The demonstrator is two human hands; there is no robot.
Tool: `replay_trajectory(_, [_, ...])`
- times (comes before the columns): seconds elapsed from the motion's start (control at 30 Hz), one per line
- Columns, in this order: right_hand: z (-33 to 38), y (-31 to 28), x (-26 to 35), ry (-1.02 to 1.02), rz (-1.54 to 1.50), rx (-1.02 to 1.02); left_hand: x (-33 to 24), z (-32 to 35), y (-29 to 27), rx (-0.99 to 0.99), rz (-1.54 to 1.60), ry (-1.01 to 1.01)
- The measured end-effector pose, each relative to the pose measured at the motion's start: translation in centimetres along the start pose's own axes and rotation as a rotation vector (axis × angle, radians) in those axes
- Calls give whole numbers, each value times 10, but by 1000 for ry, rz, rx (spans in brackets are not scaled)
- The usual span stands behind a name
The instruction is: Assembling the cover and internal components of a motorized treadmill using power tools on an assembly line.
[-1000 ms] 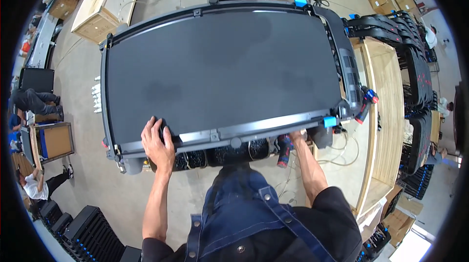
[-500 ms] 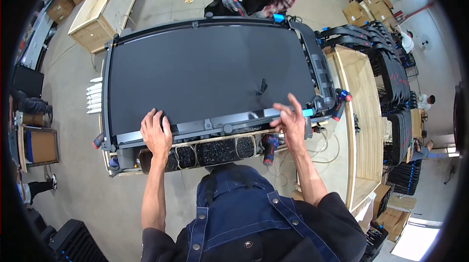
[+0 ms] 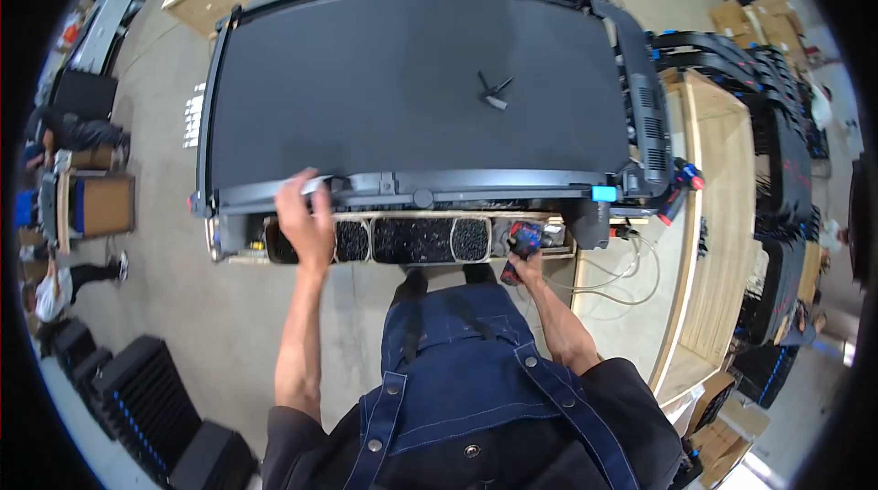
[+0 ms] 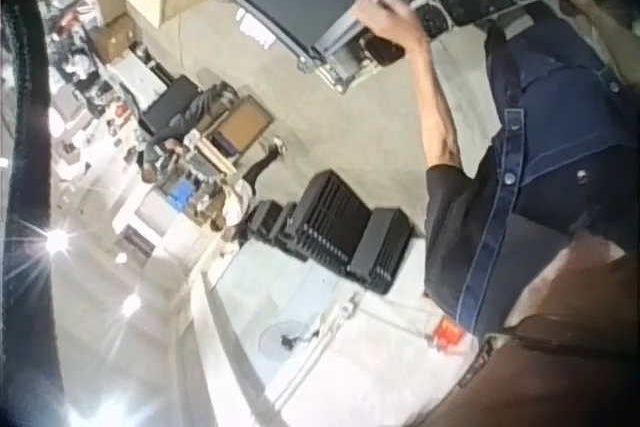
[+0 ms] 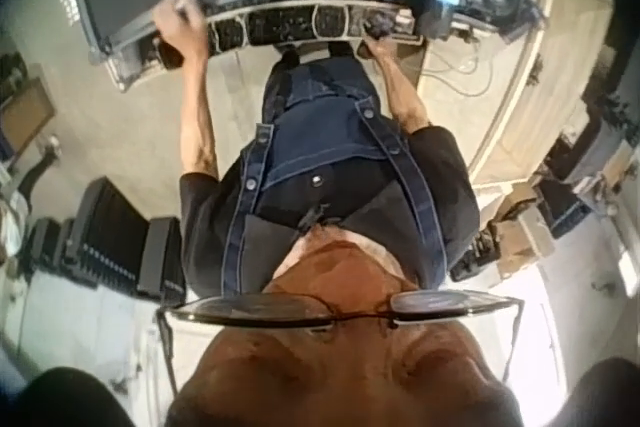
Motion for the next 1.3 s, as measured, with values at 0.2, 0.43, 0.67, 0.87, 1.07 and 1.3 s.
replay_trajectory(0.2, [28, 5, 72, 454, 320, -99, -107, 194, 153, 809, 191, -53])
replay_trajectory(0.43, [94, -69, 176, 557, -356, 693, -95, 297, 289, 1118, -291, -7])
replay_trajectory(0.67, [85, -67, 269, 399, 111, 978, -77, 328, 310, 1202, -308, 24])
replay_trajectory(0.87, [65, -55, 232, 182, 73, 733, -97, 295, 286, 1164, -274, -162])
replay_trajectory(1.07, [89, -50, 246, 229, 239, 756, -95, 293, 279, 944, -246, -244])
replay_trajectory(1.3, [85, -46, 239, 173, 268, 795, -75, 306, 292, 1042, -178, -172])
Point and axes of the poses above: each hand's wrist, its own z-axis away from the middle knuckle, its own y-axis out of the palm, x = y × z, the point moved 8 cm from there along -z, towards the middle knuckle, and after that the axes turned 10 degrees about -z, right-handed, at the moved point
